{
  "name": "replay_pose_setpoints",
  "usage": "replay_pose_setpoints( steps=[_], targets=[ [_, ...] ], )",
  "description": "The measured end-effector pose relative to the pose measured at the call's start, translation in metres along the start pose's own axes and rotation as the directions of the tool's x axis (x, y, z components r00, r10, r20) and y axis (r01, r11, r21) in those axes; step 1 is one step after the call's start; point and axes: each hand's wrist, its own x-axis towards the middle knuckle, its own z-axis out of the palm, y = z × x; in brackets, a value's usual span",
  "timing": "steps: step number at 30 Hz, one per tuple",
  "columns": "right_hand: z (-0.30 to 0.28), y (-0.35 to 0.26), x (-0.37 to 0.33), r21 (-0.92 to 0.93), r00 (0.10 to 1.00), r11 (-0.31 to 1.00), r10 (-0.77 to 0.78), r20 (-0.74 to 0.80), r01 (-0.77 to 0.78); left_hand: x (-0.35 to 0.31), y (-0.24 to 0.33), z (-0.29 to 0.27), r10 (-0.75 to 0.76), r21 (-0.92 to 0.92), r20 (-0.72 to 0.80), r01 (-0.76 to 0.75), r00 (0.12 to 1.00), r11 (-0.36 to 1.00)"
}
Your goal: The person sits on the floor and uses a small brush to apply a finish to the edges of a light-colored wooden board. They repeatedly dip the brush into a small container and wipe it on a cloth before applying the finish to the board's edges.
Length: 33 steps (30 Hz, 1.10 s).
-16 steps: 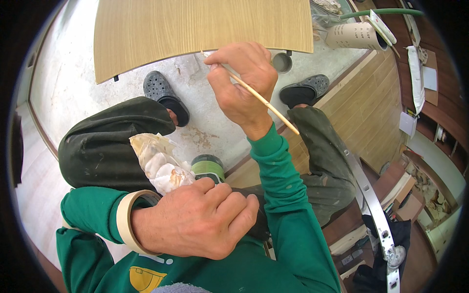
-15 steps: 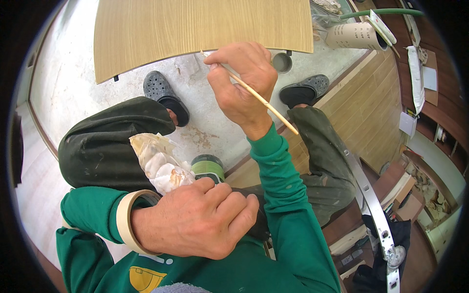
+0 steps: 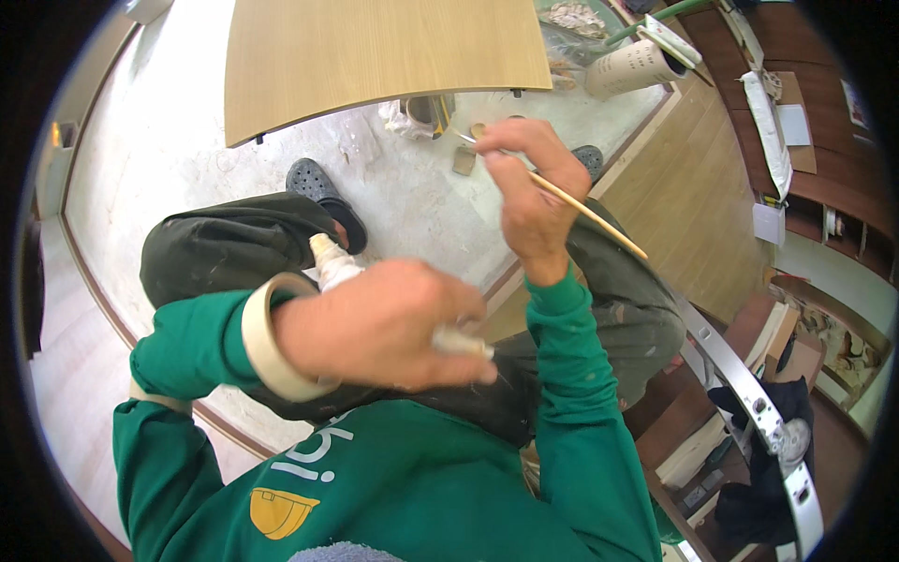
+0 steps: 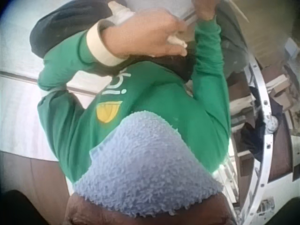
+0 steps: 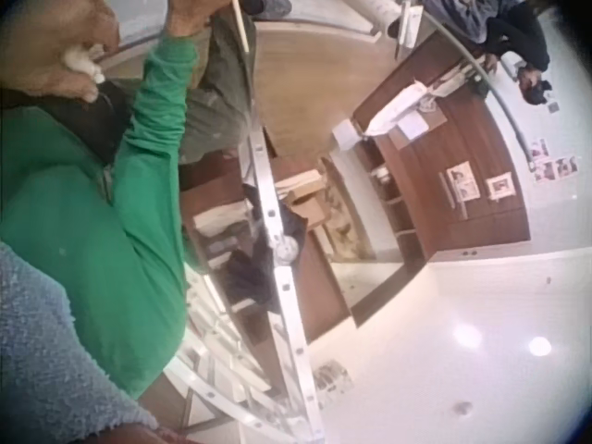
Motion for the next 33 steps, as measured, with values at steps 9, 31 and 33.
replay_pose_setpoints(
  steps=[9, 31, 33],
  targets=[
    [-0.07, -0.087, -0.114, 0.036, 0.962, 0.989, 0.147, -0.23, -0.143, -0.006, -0.064, -0.016, -0.315, -0.172, -0.355, 0.27, 0.88, 0.947],
    [-0.023, -0.127, -0.184, 0.285, 0.879, 0.89, 0.422, -0.224, -0.355, -0.045, -0.026, 0.074, -0.163, -0.852, -0.5, -0.517, 0.851, -0.081],
    [-0.017, -0.124, -0.189, 0.42, 0.866, 0.825, 0.476, -0.152, -0.379, -0.052, -0.016, 0.082, -0.193, -0.812, -0.538, -0.566, 0.821, -0.145]
  ],
)
